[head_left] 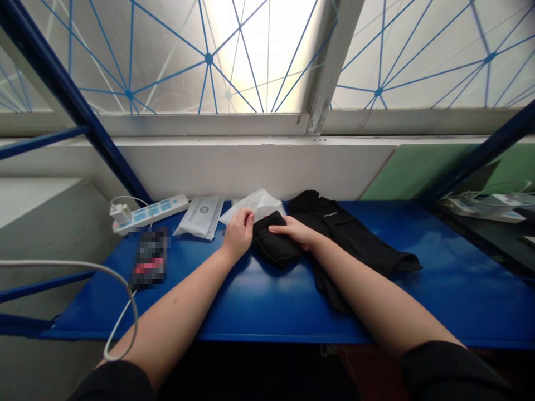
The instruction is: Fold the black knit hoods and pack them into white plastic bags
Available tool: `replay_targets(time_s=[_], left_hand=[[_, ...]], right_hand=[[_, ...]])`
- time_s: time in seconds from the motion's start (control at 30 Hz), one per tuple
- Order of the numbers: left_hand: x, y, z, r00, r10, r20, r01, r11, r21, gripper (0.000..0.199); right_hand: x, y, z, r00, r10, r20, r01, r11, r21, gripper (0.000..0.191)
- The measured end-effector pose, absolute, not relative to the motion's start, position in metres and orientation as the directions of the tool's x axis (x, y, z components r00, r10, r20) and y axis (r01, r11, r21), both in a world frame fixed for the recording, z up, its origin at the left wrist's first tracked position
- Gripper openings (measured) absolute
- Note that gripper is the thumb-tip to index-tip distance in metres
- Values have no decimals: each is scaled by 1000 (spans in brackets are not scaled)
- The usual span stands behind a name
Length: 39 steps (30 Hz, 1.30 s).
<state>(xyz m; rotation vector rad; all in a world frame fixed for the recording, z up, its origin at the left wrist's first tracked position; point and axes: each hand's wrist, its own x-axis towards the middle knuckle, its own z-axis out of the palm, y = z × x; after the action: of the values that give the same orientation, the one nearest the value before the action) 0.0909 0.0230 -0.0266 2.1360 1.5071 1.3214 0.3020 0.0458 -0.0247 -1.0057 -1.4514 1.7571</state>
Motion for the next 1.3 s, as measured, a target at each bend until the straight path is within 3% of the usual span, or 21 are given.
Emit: replay_targets(time_s=[0.13,0.3,0.43,0.57,0.63,0.77,0.83,1.03,1.13,1.23,1.3], left_hand=[[94,17,-28,310,711,631,631,-650,423,28],[98,16,-30,388,564,729,579,-764,283,23],[98,17,-28,390,549,739,579,-771,267,21],[96,20,-31,402,576,712,627,-740,245,22],[97,20,-34,405,585,703,630,-736,249,22],[103,19,-39,366,603,709,595,-737,320,20],[105,18,-39,373,595,712,556,-758,343,20],[104,17,-36,404,601,690,572,-754,322,21],[103,24,-40,342,653,675,663,-677,319,19],[100,31,-46,283,692,664,724,-608,325,21],[98,34,-49,244,709,662,747,-573,338,23]], right_hand=[[298,47,-28,-413,902,-125,76,-103,-992,46],[295,44,-31,-425,904,32,125,94,-988,56],[295,44,-33,-384,922,45,70,78,-995,51],[294,47,-36,-144,989,-36,-17,-38,-999,38],[292,49,-37,-73,997,-16,-52,-20,-998,39],[289,49,-36,-216,959,181,-16,182,-983,57],[289,48,-36,-286,940,184,36,202,-979,55],[289,47,-38,-147,984,100,44,107,-993,33],[289,48,-39,-34,999,-35,-146,-40,-988,27],[287,48,-38,-101,979,-174,-376,-200,-905,26],[285,45,-35,-175,960,-219,-426,-274,-862,26]])
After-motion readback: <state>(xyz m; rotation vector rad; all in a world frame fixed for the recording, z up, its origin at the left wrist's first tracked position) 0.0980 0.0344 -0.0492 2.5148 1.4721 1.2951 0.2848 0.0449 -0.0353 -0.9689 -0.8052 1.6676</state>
